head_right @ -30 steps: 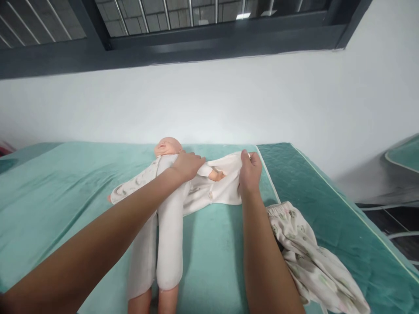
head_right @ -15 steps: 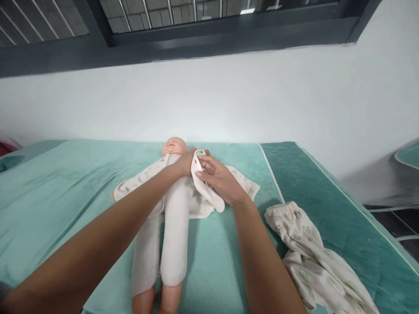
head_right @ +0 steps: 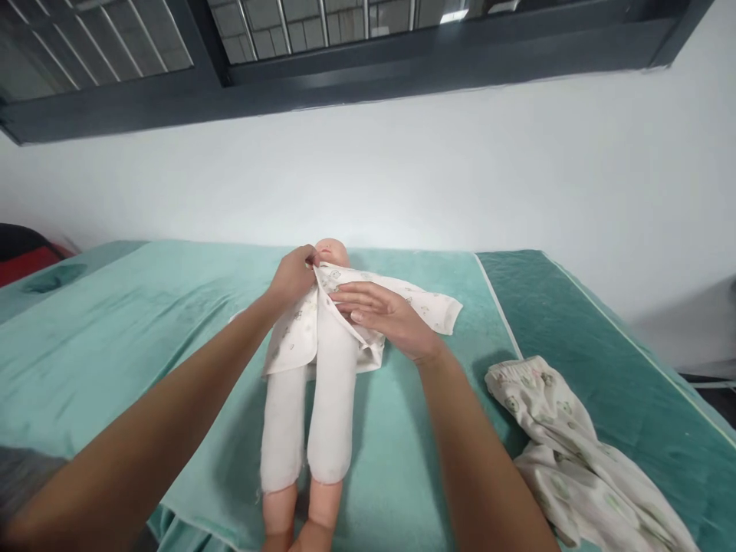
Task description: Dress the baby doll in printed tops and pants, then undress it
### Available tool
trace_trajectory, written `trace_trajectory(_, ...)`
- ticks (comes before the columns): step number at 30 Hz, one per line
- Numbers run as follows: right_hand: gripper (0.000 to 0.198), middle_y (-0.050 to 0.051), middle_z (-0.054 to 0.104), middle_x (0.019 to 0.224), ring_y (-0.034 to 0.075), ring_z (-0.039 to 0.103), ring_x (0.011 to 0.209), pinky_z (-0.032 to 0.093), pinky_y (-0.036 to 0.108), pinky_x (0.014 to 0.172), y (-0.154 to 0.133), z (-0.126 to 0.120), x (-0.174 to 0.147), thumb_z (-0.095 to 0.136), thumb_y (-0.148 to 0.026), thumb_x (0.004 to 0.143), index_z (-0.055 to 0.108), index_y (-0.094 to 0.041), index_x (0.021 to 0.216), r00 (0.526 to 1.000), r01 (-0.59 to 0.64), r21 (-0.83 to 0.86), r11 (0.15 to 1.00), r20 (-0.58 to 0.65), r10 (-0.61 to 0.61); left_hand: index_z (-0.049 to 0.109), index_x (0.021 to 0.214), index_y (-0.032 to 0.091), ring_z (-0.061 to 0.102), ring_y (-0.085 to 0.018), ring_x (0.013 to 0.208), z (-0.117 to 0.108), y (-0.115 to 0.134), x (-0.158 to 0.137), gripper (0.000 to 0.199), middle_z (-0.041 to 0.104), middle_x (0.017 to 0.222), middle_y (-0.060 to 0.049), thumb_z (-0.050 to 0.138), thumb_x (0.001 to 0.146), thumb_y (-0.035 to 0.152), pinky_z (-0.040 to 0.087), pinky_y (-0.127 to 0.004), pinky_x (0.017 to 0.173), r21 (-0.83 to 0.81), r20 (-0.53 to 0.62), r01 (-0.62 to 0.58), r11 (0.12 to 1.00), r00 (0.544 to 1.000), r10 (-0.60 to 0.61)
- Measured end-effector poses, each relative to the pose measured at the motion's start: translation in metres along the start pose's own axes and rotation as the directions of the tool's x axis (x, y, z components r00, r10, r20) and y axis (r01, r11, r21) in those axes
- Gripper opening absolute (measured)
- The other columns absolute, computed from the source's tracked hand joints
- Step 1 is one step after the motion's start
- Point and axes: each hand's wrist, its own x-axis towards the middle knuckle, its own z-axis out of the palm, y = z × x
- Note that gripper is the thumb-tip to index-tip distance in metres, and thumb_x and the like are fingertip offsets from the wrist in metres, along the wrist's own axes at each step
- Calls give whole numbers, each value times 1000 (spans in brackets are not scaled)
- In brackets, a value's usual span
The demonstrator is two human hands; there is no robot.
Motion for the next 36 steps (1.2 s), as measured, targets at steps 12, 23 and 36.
trace_trajectory(12, 31, 8, 68, 124, 27, 63, 116, 49, 46, 101, -1, 1, 2, 75, -41, 82, 69, -26, 108, 979, 55, -52, 997, -195, -64, 55, 106, 26, 59, -19, 116, -1, -43, -95, 20, 65, 120, -4, 43, 91, 29, 47, -35, 104, -302, -212, 95, 949, 963, -164)
trace_trajectory(23, 30, 3, 68, 95, 20, 63, 90, 50, 37, 85, 63, -18, -45, 58, -17, 65, 65, -21, 93, 762, -225, -379, 897, -643, -81, 57, 118, 24, 58, -26, 120, -24, -105, -202, 34, 64, 126, -5, 50, 85, 28, 45, -44, 104, -83, -33, 144, 986, 989, -147)
trace_trajectory(36, 35, -3, 55, 72, 15, 48, 64, 40, 28, 60, 63, 31, -67, 66, -48, 80, 62, -19, 98, 783, -413, -667, 620, -608, -133, 67, 100, 29, 57, -24, 119, -19, -86, -203, 17, 64, 129, 2, 59, 88, 38, 37, -43, 100, 67, 30, 41, 997, 999, -43)
